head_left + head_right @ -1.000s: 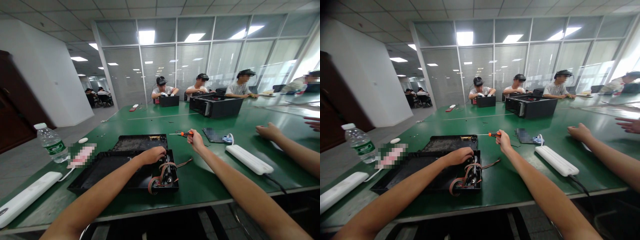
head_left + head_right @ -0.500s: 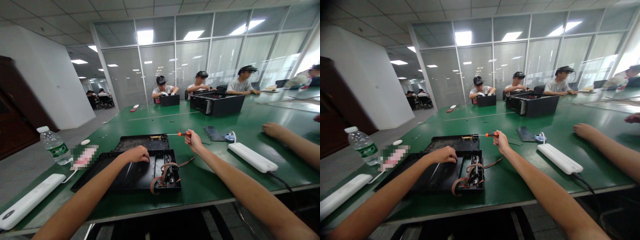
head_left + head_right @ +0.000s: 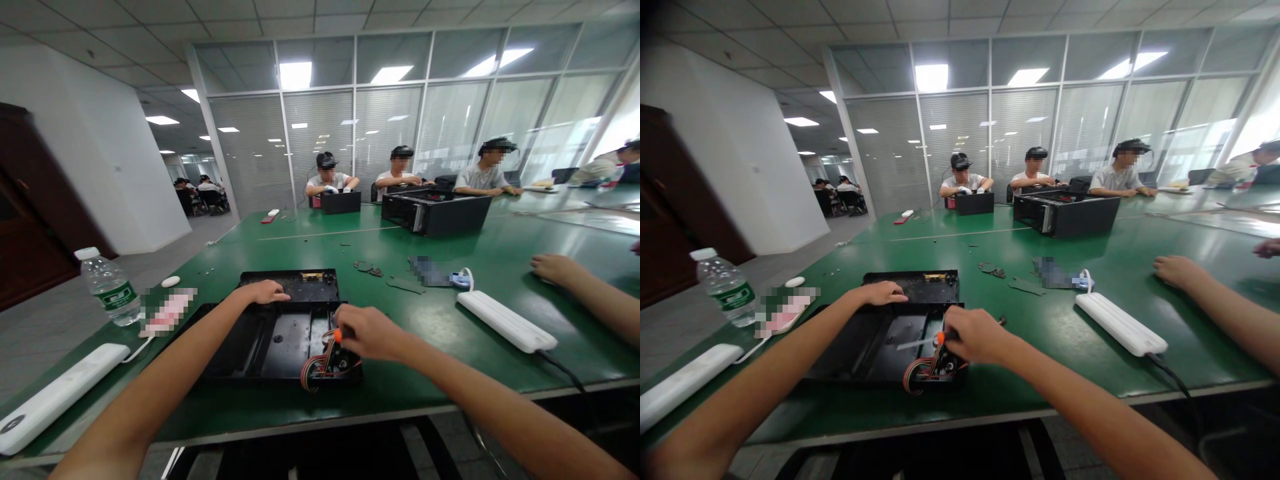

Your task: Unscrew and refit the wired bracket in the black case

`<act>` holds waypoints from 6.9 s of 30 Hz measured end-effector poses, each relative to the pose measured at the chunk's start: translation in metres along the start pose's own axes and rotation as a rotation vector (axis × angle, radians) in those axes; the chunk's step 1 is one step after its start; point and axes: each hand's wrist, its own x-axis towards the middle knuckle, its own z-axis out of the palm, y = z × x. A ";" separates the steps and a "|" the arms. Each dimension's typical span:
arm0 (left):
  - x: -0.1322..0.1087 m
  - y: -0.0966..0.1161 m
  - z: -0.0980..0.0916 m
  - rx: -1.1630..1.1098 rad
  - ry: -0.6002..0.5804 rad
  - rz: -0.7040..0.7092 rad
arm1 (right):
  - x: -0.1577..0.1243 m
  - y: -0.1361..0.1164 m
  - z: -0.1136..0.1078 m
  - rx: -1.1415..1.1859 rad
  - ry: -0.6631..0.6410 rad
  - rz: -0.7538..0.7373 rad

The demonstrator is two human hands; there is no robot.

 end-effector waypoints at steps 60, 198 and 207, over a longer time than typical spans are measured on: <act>-0.025 0.053 0.020 0.264 0.259 0.108 | 0.013 0.108 0.020 -0.031 0.119 0.136; 0.049 0.137 0.055 -0.186 0.600 0.641 | 0.011 0.111 -0.024 -0.258 0.332 0.146; 0.046 0.139 0.050 -0.137 0.604 0.681 | 0.009 0.112 -0.033 -0.271 0.391 0.168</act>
